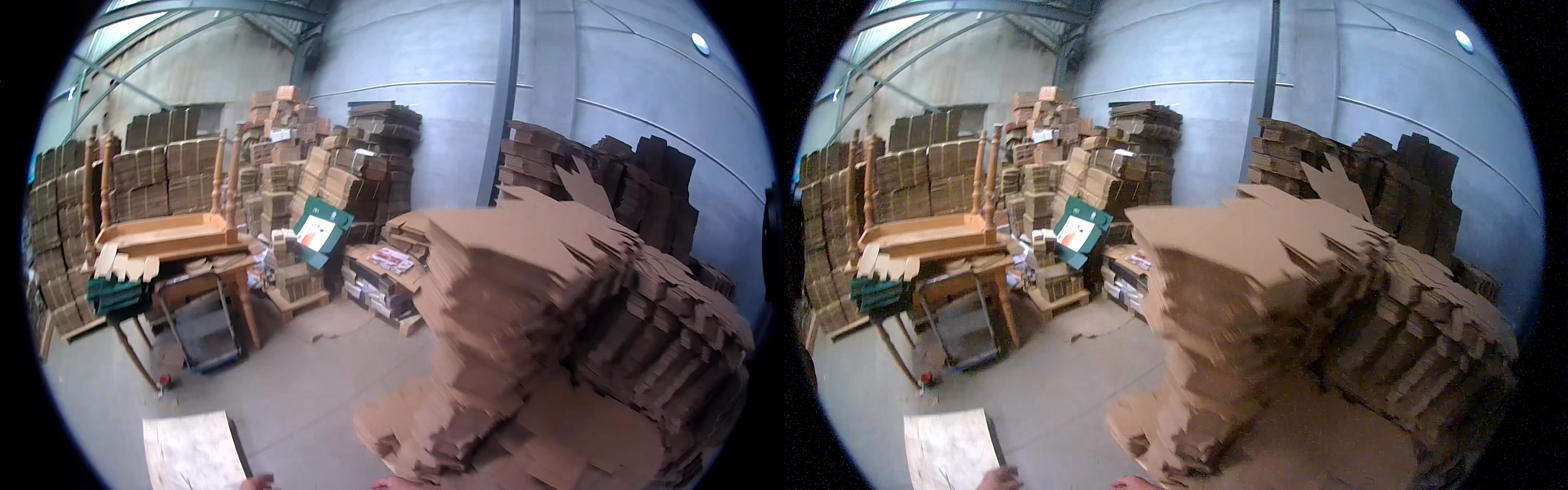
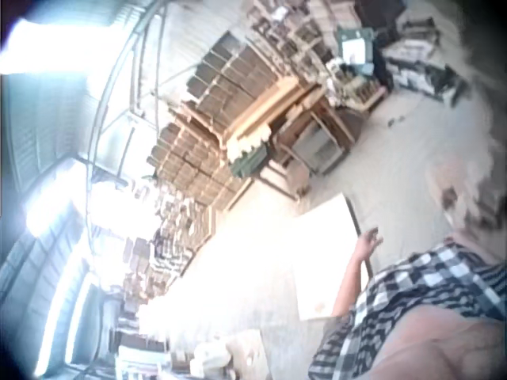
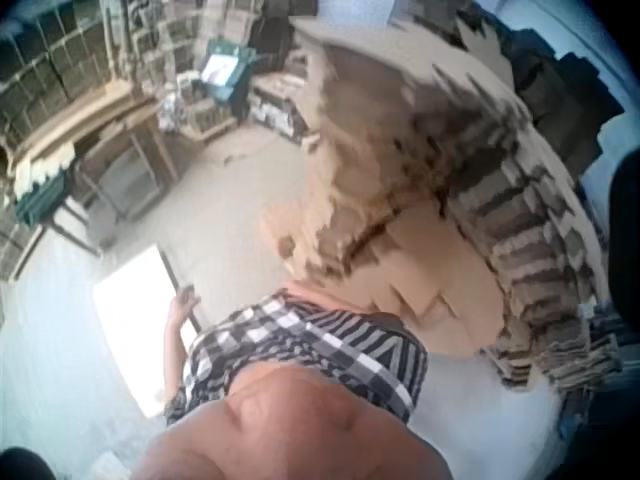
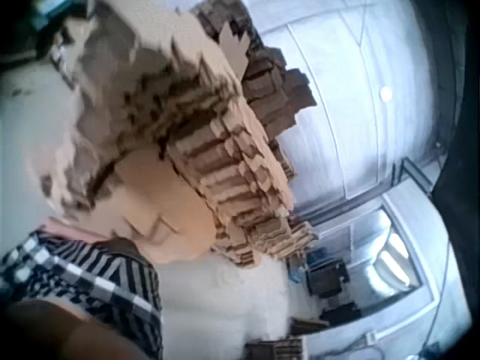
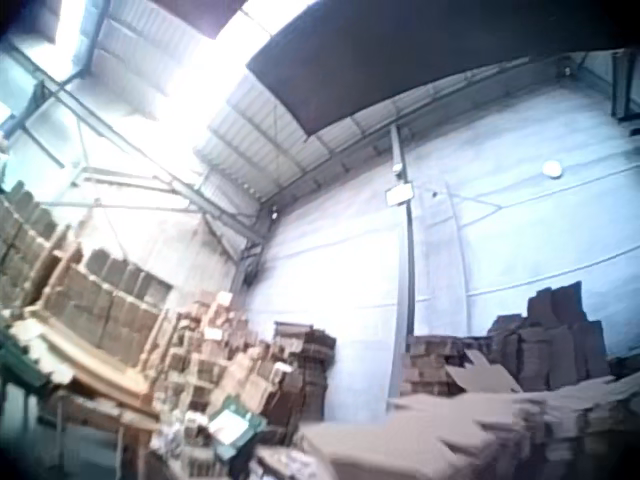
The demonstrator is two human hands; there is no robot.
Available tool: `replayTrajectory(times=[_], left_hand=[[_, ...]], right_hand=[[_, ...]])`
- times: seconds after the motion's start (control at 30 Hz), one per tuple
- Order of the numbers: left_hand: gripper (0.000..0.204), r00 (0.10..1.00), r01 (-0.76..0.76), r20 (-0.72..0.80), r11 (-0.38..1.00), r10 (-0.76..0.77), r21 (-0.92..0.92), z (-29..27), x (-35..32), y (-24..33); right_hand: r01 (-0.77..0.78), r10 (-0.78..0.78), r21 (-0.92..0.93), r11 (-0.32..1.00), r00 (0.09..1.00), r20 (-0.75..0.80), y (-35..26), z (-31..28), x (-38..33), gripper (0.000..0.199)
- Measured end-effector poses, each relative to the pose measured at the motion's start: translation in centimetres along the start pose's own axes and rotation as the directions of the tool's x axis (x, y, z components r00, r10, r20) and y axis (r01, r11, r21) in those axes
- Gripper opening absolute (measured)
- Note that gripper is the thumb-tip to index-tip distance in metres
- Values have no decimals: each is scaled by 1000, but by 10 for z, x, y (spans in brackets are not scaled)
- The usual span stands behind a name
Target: The person picks up stacks of flat cardboard pieces from a pile and carries them to a machine. They then feed the cardboard pieces into the machine one by one or in small groups, repeating this process throughout the clip.
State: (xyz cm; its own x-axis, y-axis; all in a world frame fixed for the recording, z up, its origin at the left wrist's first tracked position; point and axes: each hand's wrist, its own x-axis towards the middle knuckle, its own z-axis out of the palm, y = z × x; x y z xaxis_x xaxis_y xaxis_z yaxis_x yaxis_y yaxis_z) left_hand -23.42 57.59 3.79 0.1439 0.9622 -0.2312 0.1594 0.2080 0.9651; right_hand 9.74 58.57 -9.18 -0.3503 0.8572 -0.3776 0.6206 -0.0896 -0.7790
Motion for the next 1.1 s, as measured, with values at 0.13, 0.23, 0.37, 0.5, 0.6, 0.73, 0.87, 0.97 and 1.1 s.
replayTrajectory(times=[0.13,0.23,0.37,0.5,0.6,0.73,0.87,0.97,1.1], left_hand=[[38,988,134,-76,991,-135,-9,-21,44,10],[38,975,182,-116,982,-187,-54,-43,78,7],[37,973,198,-108,977,-206,-75,-61,129,10],[36,985,174,-1,983,-175,-58,-74,217,15],[36,992,125,38,992,-124,-20,-84,286,39],[35,977,48,210,999,-45,-10,-58,392,74],[34,903,-4,429,999,17,-32,13,463,102],[34,776,-78,625,996,90,-47,81,492,133],[34,444,-215,868,967,224,-140,179,519,175]], right_hand=[[63,-65,108,992,998,21,-58,13,40,38],[69,-70,94,993,997,8,-93,-8,61,41],[94,-46,298,950,986,-162,-94,-24,87,40],[8,162,454,891,929,-334,-60,-50,115,40],[4,296,557,831,844,-447,-55,-67,123,43],[-63,485,614,787,678,-552,-57,-77,114,42],[-182,619,634,751,528,-582,-67,-104,99,39],[-78,595,627,775,424,-683,-54,-128,94,34],[311,476,461,831,31,-879,-35,-188,86,36]])
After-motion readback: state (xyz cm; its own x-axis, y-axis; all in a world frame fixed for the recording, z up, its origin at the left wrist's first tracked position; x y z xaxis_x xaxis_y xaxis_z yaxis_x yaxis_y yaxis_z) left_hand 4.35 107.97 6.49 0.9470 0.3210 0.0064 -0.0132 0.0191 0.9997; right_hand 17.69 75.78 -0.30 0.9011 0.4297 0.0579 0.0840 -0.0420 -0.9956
